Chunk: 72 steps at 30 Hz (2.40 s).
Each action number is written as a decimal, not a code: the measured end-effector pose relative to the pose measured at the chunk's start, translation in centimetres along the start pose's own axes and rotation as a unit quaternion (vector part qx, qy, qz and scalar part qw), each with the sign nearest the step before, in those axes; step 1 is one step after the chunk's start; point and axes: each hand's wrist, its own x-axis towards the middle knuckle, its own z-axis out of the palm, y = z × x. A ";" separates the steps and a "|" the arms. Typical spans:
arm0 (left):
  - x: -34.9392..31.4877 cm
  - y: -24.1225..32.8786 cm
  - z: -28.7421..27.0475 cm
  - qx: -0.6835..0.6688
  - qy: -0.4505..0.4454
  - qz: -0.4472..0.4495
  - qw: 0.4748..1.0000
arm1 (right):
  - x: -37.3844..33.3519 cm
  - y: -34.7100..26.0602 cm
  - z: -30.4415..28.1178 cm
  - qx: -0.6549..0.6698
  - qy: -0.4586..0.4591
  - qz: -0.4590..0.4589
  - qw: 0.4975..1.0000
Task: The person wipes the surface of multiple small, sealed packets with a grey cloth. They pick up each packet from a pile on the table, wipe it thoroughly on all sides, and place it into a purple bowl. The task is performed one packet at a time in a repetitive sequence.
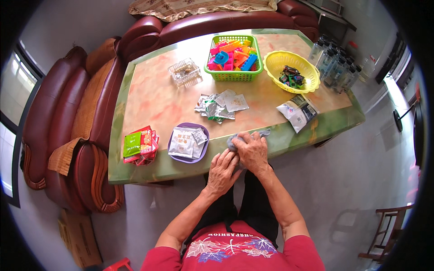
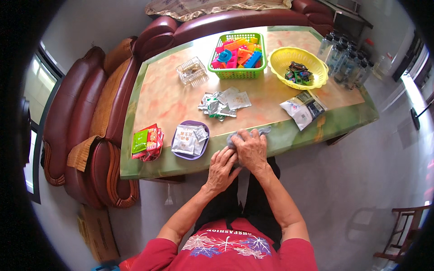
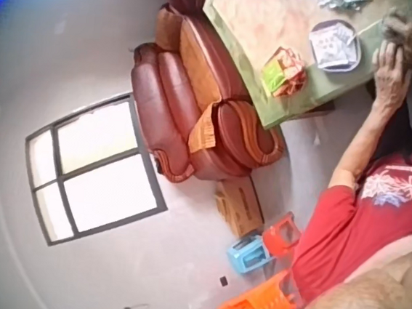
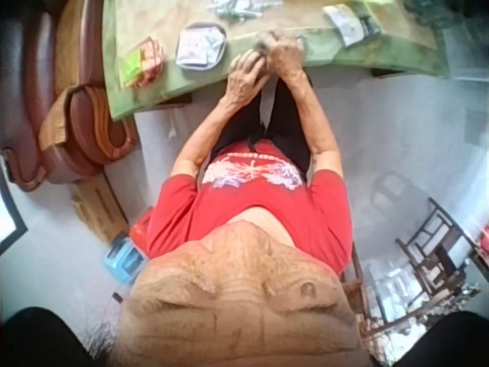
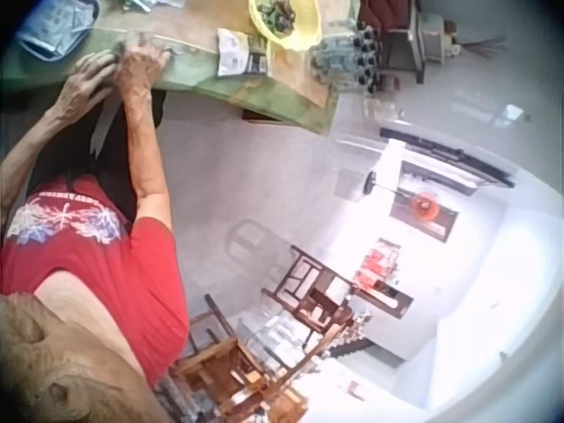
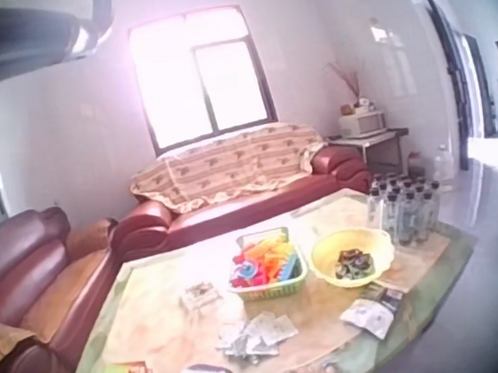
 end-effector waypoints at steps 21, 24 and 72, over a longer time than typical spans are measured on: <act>-0.3 0.4 0.5 0.009 0.027 -0.037 0.999 | 1.6 0.7 2.1 -0.004 -0.009 -0.008 1.000; -0.4 0.3 0.8 0.021 0.035 -0.037 0.998 | 1.0 0.6 2.5 0.006 0.044 0.007 0.999; -1.1 -0.5 2.5 0.019 0.173 -0.007 0.985 | -2.4 2.5 -2.6 0.064 -0.023 -0.105 0.992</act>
